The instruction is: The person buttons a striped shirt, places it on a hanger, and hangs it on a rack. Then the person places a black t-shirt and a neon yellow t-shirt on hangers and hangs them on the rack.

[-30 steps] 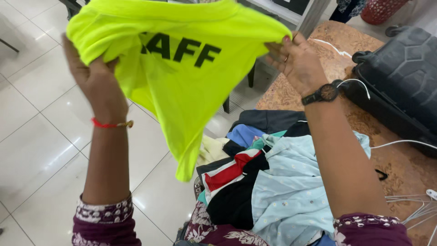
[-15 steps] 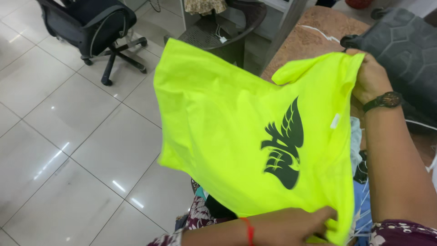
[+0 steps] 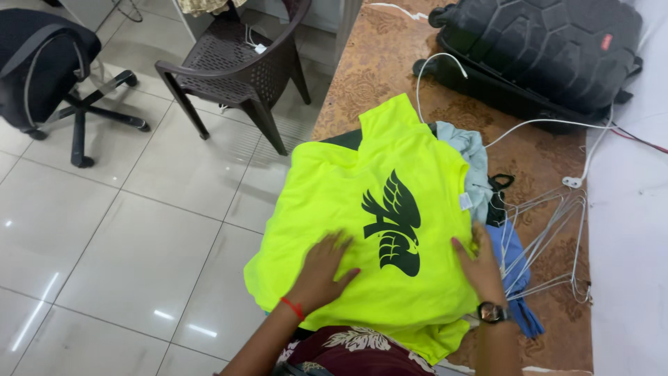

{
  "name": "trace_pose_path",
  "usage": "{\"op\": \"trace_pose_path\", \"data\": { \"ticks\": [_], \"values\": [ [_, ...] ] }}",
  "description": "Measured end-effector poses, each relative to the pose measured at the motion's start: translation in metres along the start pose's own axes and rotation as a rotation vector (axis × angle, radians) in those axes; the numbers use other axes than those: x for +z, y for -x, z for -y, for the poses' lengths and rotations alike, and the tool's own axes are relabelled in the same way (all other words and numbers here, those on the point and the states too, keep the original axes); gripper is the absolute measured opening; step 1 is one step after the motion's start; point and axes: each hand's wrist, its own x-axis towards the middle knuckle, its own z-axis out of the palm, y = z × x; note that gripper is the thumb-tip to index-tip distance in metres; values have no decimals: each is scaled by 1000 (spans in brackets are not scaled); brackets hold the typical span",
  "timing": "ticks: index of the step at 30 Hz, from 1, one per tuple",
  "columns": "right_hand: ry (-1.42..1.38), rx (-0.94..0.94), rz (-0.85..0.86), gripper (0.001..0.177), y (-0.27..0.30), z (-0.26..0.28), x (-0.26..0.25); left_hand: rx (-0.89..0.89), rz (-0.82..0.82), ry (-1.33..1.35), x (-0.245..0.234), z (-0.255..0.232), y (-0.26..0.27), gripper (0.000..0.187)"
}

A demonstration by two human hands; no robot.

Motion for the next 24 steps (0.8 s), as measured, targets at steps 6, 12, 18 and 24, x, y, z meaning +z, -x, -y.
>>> {"op": "trace_pose_path", "data": {
  "ticks": [6, 12, 18, 24],
  "values": [
    [192, 100, -190, 68, 43, -22, -13, -200, -166, -215, 15, 68, 35, 79],
    [268, 301, -522, 43, 27, -94, -50, -227, -257, -212, 38, 85, 44, 70],
    [671, 297, -514, 44, 42, -118, -36, -213, -296, -177, 38, 84, 43, 68],
    [392, 508, -438, 38, 46, -110, -33, -186, -327, -192, 38, 85, 42, 67]
  ]
}}
